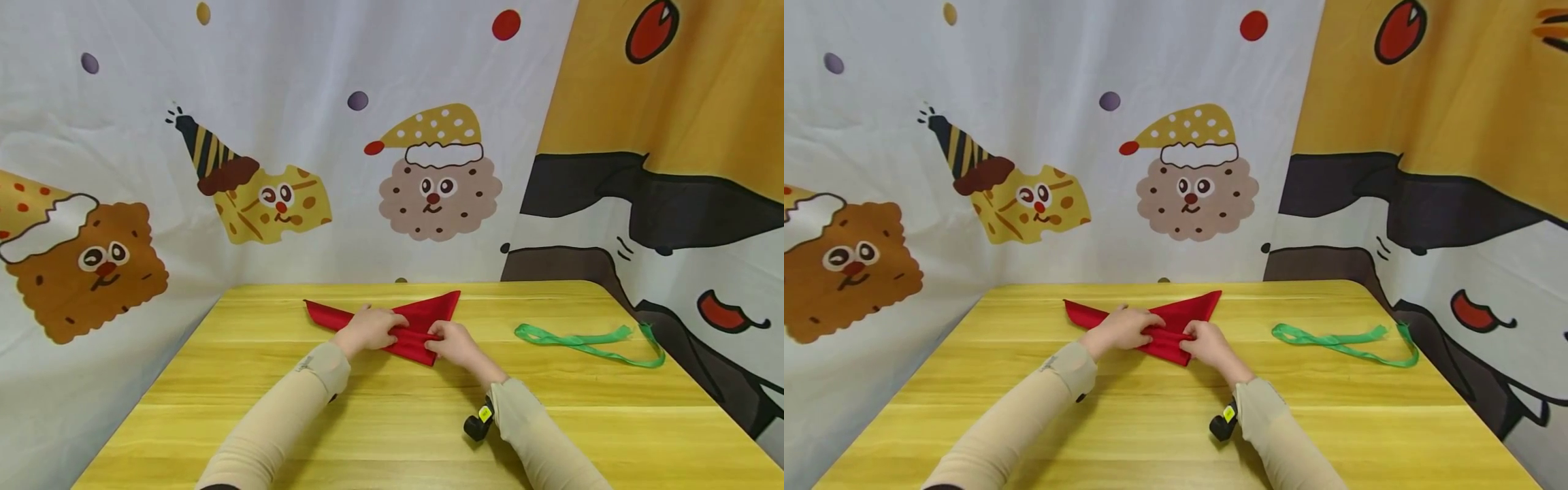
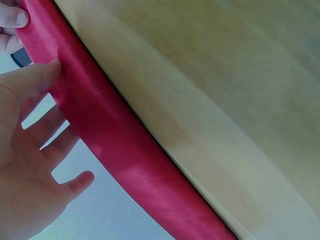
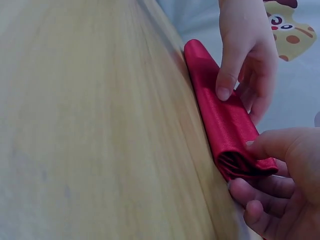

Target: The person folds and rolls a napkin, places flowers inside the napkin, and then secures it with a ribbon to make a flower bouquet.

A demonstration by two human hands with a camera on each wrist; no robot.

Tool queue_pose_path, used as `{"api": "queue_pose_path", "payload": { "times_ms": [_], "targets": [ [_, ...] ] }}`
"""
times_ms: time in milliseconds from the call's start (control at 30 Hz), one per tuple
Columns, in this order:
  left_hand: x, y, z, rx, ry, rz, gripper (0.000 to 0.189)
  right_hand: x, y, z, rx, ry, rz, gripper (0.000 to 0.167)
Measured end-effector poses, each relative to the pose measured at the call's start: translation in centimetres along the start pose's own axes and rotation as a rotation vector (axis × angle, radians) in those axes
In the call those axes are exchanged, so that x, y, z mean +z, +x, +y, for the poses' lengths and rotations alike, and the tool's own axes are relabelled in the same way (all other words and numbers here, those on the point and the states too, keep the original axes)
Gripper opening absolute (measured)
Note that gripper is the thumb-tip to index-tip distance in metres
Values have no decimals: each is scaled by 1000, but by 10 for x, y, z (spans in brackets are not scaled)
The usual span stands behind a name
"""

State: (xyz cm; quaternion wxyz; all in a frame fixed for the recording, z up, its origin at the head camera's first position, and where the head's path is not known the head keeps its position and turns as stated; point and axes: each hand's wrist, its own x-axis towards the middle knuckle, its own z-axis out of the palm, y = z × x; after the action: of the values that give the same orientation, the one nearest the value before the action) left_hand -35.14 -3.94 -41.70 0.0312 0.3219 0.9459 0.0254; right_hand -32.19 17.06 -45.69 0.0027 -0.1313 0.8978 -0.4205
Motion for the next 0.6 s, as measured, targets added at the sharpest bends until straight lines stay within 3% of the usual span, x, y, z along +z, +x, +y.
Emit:
{"api": "queue_pose_path", "payload": {
  "times_ms": [367, 467, 600],
  "targets": [
    [2, -11, 3, 50, 39, 28, 41, -3, 0, 1, -45, -192, 59, 10],
    [2, -17, 8, 68, 39, 2, 43, -2, 0, 2, -21, -198, 57, 9],
    [3, -25, 14, 60, -16, -99, 52, -2, 1, 3, -7, -213, 57, 9]
  ]
}}
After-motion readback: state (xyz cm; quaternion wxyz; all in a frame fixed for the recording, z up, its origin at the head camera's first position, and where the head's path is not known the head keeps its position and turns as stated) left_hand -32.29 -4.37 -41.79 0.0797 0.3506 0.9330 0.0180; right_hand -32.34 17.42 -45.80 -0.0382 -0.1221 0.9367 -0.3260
